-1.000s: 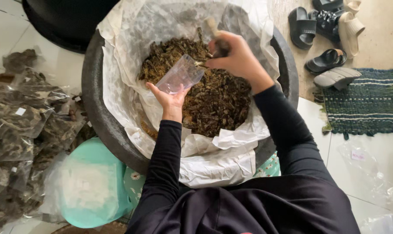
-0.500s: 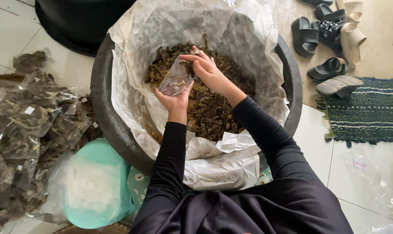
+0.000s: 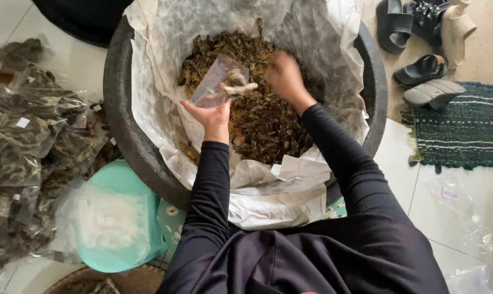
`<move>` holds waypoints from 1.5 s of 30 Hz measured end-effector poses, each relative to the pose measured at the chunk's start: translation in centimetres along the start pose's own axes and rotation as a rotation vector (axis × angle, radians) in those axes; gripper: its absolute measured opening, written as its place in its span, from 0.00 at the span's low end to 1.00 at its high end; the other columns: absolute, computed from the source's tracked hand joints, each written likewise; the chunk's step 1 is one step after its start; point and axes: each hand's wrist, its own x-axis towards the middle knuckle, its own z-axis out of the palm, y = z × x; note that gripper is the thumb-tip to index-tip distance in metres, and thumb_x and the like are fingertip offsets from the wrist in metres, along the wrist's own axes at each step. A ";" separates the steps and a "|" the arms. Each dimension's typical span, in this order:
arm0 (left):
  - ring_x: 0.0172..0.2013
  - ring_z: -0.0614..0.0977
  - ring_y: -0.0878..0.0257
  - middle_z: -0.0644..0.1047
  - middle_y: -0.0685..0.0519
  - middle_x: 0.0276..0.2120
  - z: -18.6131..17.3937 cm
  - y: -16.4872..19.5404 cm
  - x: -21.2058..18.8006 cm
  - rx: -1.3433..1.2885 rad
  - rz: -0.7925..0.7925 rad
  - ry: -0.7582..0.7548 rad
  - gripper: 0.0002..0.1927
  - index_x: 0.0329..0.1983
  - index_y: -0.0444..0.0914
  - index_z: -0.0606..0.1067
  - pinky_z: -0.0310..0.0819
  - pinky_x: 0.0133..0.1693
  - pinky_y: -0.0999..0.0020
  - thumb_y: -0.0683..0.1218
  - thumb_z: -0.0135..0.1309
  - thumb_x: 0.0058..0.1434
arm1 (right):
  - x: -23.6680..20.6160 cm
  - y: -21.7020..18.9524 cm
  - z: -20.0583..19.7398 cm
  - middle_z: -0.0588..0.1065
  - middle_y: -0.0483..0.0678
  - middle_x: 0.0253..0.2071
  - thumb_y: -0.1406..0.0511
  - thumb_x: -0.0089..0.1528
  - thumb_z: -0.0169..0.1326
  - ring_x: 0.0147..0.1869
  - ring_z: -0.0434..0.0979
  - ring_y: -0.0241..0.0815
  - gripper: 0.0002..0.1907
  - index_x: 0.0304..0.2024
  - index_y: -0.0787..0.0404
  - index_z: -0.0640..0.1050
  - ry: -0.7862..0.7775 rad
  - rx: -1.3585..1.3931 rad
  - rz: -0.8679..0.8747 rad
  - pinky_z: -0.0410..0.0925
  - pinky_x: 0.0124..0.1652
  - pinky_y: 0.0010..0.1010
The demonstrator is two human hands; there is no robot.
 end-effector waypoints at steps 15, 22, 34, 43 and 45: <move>0.70 0.57 0.29 0.53 0.34 0.74 1.1 -1.8 -1.9 -0.054 0.022 -0.004 0.57 0.80 0.42 0.45 0.54 0.60 0.20 0.78 0.47 0.61 | -12.6 5.6 3.4 0.50 0.50 0.80 0.49 0.57 0.60 0.76 0.56 0.60 0.40 0.72 0.36 0.65 -1.103 -0.865 -0.926 0.50 0.68 0.61; 0.68 0.61 0.34 0.57 0.40 0.72 -0.1 -1.4 -0.3 0.089 0.067 -0.117 0.57 0.78 0.42 0.50 0.54 0.58 0.19 0.79 0.43 0.54 | -12.9 7.5 2.8 0.51 0.51 0.77 0.64 0.72 0.45 0.74 0.57 0.65 0.25 0.70 0.36 0.66 -1.040 -0.836 -0.855 0.58 0.62 0.63; 0.71 0.57 0.36 0.56 0.41 0.74 0.9 -1.9 -1.3 0.070 0.042 -0.095 0.56 0.78 0.44 0.50 0.51 0.62 0.19 0.80 0.45 0.55 | -7.9 9.3 0.7 0.78 0.54 0.51 0.68 0.47 0.65 0.53 0.78 0.58 0.24 0.48 0.56 0.81 -0.570 -0.188 -0.554 0.71 0.50 0.45; 0.71 0.58 0.37 0.57 0.42 0.74 0.2 -1.5 -0.5 0.138 0.062 -0.079 0.58 0.78 0.45 0.50 0.48 0.63 0.20 0.82 0.44 0.53 | -3.2 1.3 -10.5 0.80 0.43 0.39 0.75 0.58 0.62 0.38 0.81 0.33 0.08 0.37 0.59 0.79 -0.187 0.298 -0.039 0.77 0.38 0.27; 0.71 0.58 0.36 0.57 0.42 0.74 0.1 -1.4 -0.3 0.171 0.078 -0.082 0.57 0.78 0.45 0.50 0.48 0.63 0.20 0.81 0.43 0.53 | -3.1 -0.2 -13.8 0.78 0.45 0.43 0.78 0.59 0.61 0.44 0.80 0.33 0.09 0.39 0.62 0.78 -0.060 0.360 -0.164 0.79 0.43 0.27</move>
